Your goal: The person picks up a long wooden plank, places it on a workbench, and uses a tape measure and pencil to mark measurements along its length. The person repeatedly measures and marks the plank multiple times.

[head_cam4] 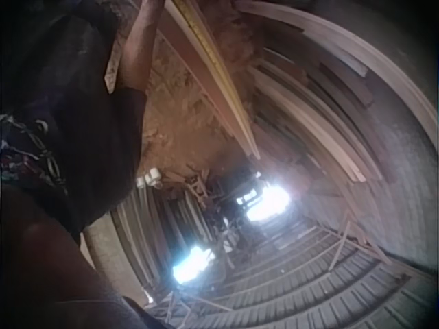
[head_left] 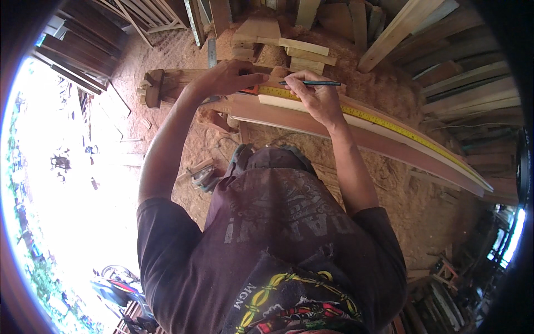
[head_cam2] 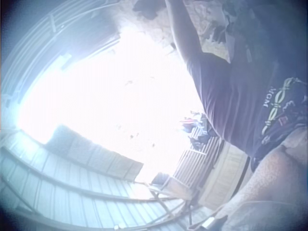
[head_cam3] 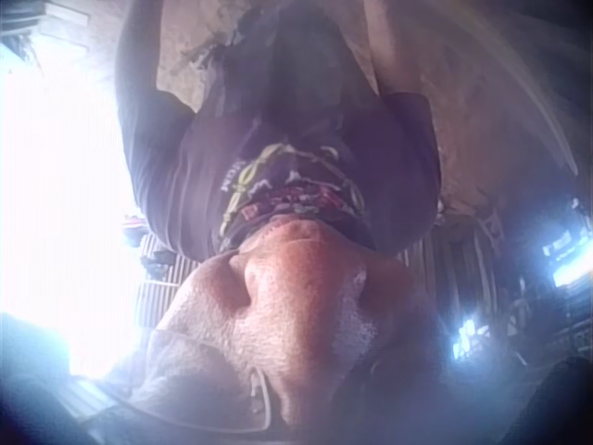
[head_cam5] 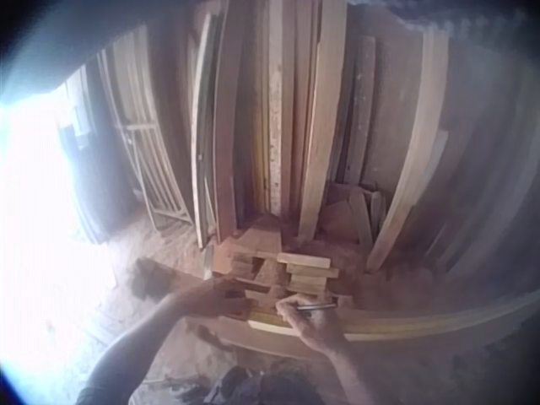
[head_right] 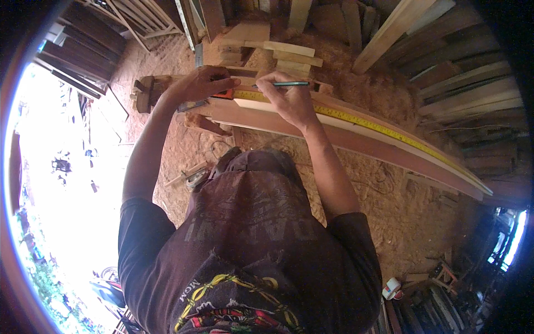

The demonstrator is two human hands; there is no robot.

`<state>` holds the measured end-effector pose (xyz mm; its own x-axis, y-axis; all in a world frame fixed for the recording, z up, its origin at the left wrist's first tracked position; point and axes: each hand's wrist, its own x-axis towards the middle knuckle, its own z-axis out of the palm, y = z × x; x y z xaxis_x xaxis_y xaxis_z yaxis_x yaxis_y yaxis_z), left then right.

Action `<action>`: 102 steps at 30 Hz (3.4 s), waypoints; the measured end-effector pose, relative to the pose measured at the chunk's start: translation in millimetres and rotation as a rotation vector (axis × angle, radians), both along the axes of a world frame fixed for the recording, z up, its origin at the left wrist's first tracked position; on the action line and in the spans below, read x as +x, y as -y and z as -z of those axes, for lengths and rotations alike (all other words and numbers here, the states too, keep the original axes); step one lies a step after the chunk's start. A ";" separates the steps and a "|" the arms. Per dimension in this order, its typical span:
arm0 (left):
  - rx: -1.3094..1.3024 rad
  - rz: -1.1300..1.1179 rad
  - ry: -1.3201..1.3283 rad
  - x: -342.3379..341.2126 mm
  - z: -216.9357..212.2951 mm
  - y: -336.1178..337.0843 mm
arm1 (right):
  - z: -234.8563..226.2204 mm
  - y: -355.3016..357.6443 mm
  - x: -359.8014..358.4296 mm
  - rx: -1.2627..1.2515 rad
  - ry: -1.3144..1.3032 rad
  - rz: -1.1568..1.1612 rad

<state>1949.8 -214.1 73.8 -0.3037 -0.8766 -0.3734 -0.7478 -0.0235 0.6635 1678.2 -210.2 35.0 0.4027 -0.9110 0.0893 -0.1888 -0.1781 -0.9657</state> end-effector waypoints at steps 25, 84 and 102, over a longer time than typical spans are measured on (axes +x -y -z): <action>-0.012 -0.030 0.046 44.2 9.4 -0.5 | -7.5 -2.0 4.7 -0.040 -0.058 -0.040; 0.107 -0.140 -0.385 20.0 54.3 3.4 | 2.1 -9.8 17.6 -0.389 -0.188 0.154; 0.195 -0.116 -0.595 36.3 79.0 4.8 | 10.5 2.8 17.3 -0.143 0.087 0.261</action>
